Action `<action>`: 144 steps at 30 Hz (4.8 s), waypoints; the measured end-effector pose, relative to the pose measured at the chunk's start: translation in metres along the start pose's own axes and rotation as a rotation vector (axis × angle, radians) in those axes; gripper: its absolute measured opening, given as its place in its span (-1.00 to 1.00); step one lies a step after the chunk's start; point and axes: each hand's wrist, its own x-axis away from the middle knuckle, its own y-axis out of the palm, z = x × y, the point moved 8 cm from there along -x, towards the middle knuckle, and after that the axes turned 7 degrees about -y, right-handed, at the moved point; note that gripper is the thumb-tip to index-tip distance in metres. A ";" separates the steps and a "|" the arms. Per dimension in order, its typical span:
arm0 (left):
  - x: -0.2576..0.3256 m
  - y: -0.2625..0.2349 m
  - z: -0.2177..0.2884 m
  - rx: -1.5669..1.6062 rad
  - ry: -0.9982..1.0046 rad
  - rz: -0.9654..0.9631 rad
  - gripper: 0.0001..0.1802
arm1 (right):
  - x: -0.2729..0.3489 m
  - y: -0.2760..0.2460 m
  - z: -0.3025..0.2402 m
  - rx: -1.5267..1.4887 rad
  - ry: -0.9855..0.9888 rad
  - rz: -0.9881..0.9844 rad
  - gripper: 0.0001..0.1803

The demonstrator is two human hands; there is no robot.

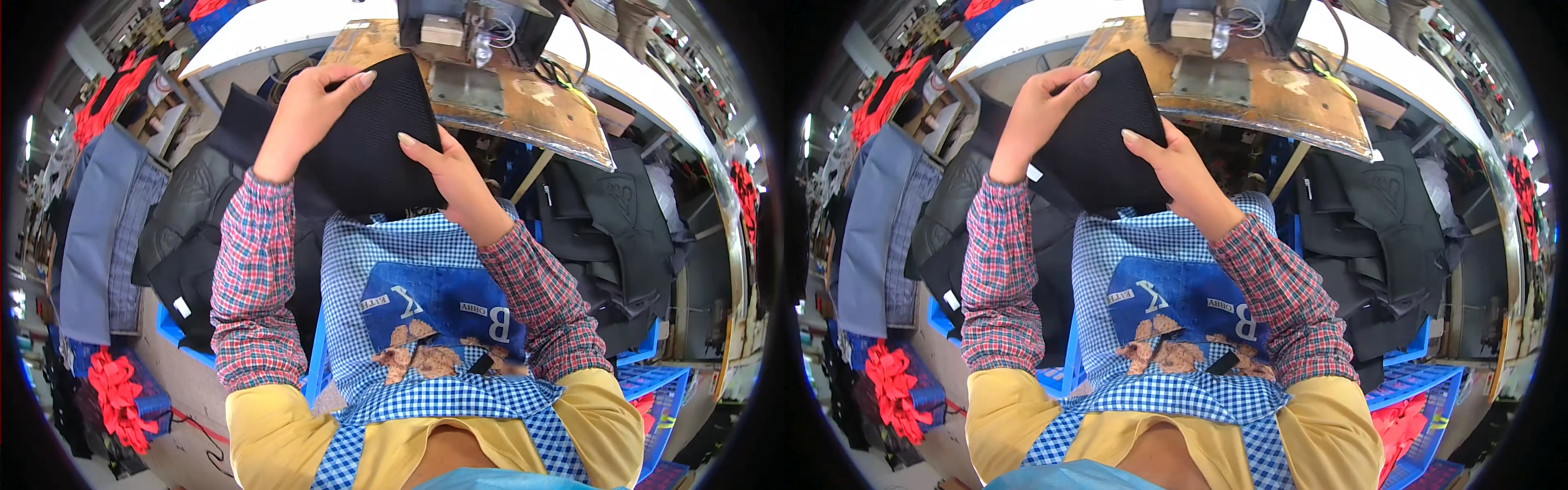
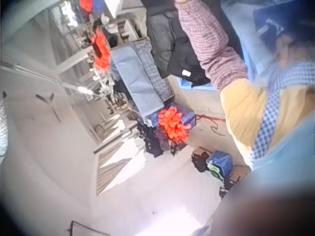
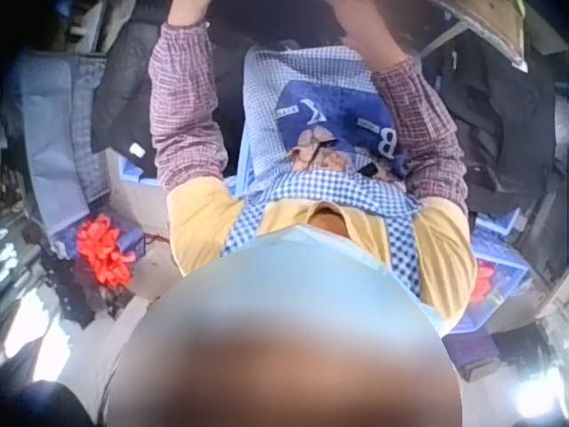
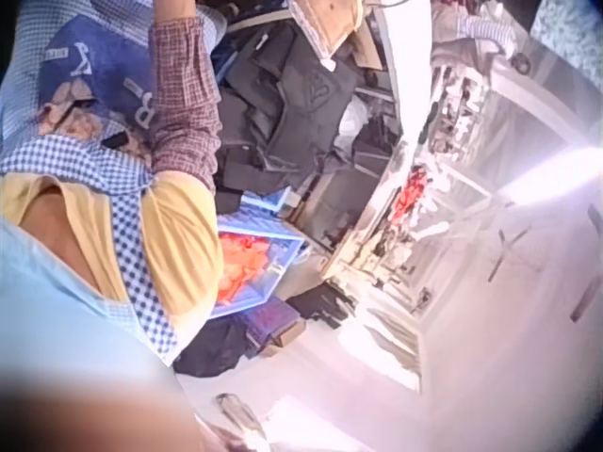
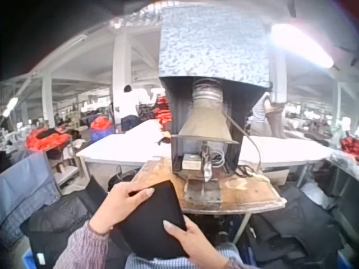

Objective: The person is assembling and sewing black fabric pieces using an industrial machine and scissors.

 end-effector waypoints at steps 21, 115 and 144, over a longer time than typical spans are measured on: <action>-0.169 0.127 -0.031 -0.358 0.169 -0.414 -0.54 | -0.079 -0.064 0.004 -0.476 -0.064 0.241 -0.67; -0.039 0.233 -0.023 0.332 -0.268 -0.078 -0.46 | -0.138 -0.115 -0.174 1.651 -0.378 -0.569 -0.68; 0.167 0.087 -0.166 0.636 -0.791 0.021 -0.50 | 0.250 -0.471 -0.475 2.321 -0.010 1.048 -0.45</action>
